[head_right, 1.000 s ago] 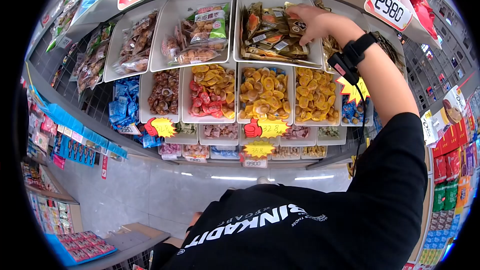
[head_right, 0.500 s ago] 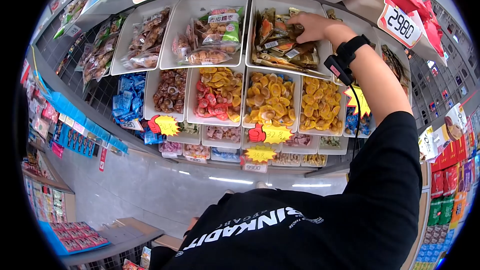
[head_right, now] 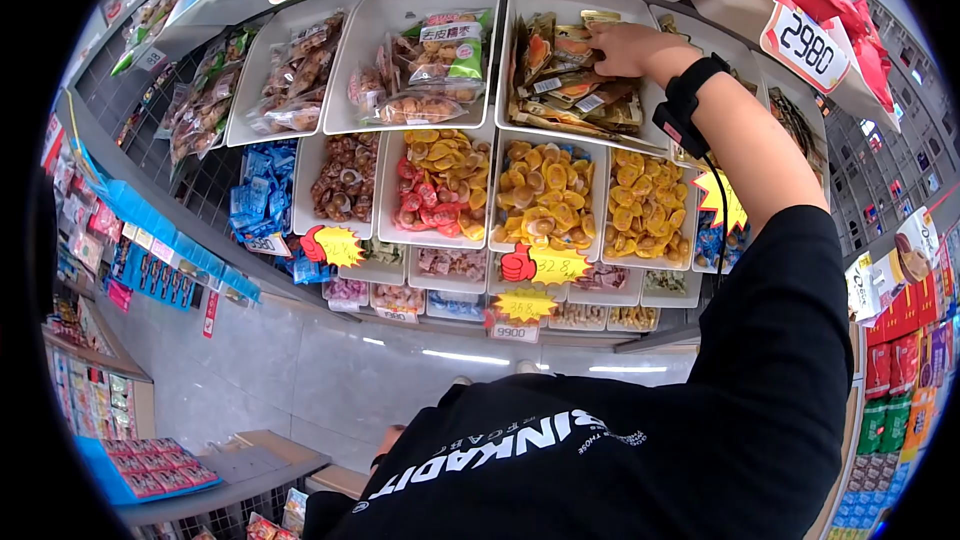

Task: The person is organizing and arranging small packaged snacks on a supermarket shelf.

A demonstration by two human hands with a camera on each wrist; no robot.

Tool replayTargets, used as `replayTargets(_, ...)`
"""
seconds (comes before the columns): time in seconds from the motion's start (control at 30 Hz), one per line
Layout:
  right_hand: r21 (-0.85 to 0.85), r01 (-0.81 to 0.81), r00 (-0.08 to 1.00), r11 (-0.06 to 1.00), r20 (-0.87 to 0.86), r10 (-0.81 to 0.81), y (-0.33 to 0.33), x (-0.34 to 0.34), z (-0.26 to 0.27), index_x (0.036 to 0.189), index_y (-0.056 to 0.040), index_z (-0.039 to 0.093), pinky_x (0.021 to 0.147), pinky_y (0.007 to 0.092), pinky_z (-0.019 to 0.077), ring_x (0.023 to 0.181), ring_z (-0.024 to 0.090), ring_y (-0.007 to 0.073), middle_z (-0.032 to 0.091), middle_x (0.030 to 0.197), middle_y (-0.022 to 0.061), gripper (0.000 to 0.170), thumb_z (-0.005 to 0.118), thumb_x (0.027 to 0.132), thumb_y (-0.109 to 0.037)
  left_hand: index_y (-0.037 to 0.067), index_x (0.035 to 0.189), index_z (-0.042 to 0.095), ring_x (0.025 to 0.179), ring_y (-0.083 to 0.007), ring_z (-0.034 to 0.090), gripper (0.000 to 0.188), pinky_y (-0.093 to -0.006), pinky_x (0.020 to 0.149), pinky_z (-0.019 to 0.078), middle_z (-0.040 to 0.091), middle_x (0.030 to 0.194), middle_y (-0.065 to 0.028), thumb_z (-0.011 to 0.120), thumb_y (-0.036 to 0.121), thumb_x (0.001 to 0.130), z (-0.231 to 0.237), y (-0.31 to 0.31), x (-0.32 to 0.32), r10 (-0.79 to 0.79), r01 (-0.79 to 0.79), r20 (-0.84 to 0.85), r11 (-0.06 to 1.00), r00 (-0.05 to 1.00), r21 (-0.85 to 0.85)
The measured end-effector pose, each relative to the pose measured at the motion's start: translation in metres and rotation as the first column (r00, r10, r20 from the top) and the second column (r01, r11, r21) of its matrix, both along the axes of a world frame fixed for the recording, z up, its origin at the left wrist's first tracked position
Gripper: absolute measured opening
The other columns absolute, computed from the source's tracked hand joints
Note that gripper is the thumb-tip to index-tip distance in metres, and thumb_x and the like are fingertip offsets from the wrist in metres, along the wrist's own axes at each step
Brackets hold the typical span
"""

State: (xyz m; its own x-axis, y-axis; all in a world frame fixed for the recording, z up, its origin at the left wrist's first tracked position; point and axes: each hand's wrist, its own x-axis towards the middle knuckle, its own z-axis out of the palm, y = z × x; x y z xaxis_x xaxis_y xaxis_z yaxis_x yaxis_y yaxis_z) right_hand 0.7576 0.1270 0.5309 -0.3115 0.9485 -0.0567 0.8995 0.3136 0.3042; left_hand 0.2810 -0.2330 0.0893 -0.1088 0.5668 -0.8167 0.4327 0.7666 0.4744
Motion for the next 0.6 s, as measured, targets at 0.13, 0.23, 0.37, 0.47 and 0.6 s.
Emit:
replayTargets(0.13,0.008,0.021,0.999,1.000,-0.047,-0.021,0.009,0.006,0.000,0.118,-0.0041,0.047,0.090,0.0356,0.0367,0.106,0.046,0.0319,0.042,0.124,0.0137,0.049,0.052,0.072,-0.022,-0.003,0.087,0.061,0.057,-0.0209,0.058,0.022,-0.0318,0.046,0.0441,0.061,0.070,-0.0130,0.054,0.013,0.074,0.004,-0.011,0.001,0.023,-0.023,-0.015,1.000,1.000,0.005)
replayTargets(0.23,-0.066,0.071,0.995,0.995,-0.068,-0.075,0.007,0.002,0.005,0.119,-0.0049,0.046,0.090,0.0349,0.0365,0.108,0.045,0.0309,0.042,0.124,0.0131,0.051,0.054,0.072,-0.022,-0.004,0.085,0.061,0.051,-0.0201,0.055,0.021,-0.0310,0.043,0.0421,0.059,0.067,-0.0129,0.054,0.011,0.073,0.025,-0.014,0.012,0.043,-0.041,-0.116,0.999,0.992,0.014)
replayTargets(0.37,-0.139,0.139,0.988,0.981,-0.048,-0.147,0.003,-0.003,0.007,0.124,-0.0063,0.040,0.092,0.0346,0.0350,0.112,0.042,0.0312,0.035,0.130,0.0129,0.058,0.056,0.070,-0.023,-0.005,0.083,0.061,0.047,-0.0187,0.052,0.019,-0.0301,0.040,0.0402,0.057,0.063,-0.0106,0.055,0.010,0.072,0.013,-0.022,0.008,0.095,-0.093,-0.049,0.995,0.994,0.034)
replayTargets(0.47,-0.187,0.161,0.983,0.969,-0.055,-0.174,0.008,0.000,0.010,0.125,-0.0065,0.038,0.094,0.0339,0.0331,0.114,0.040,0.0308,0.031,0.132,0.0129,0.061,0.057,0.069,-0.024,-0.005,0.083,0.061,0.048,-0.0180,0.052,0.020,-0.0295,0.041,0.0405,0.057,0.063,-0.0100,0.056,0.010,0.072,-0.016,-0.031,-0.003,0.083,-0.088,0.060,0.993,0.995,0.081)
replayTargets(0.6,-0.087,0.036,0.960,0.996,-0.274,-0.059,0.002,-0.007,0.023,0.123,-0.0055,0.040,0.095,0.0328,0.0325,0.114,0.041,0.0282,0.036,0.128,0.0130,0.058,0.057,0.069,-0.021,-0.005,0.081,0.061,0.050,-0.0176,0.052,0.019,-0.0291,0.042,0.0409,0.057,0.064,-0.0097,0.055,0.011,0.073,-0.005,-0.031,0.000,0.114,-0.117,0.035,0.989,0.993,0.089)
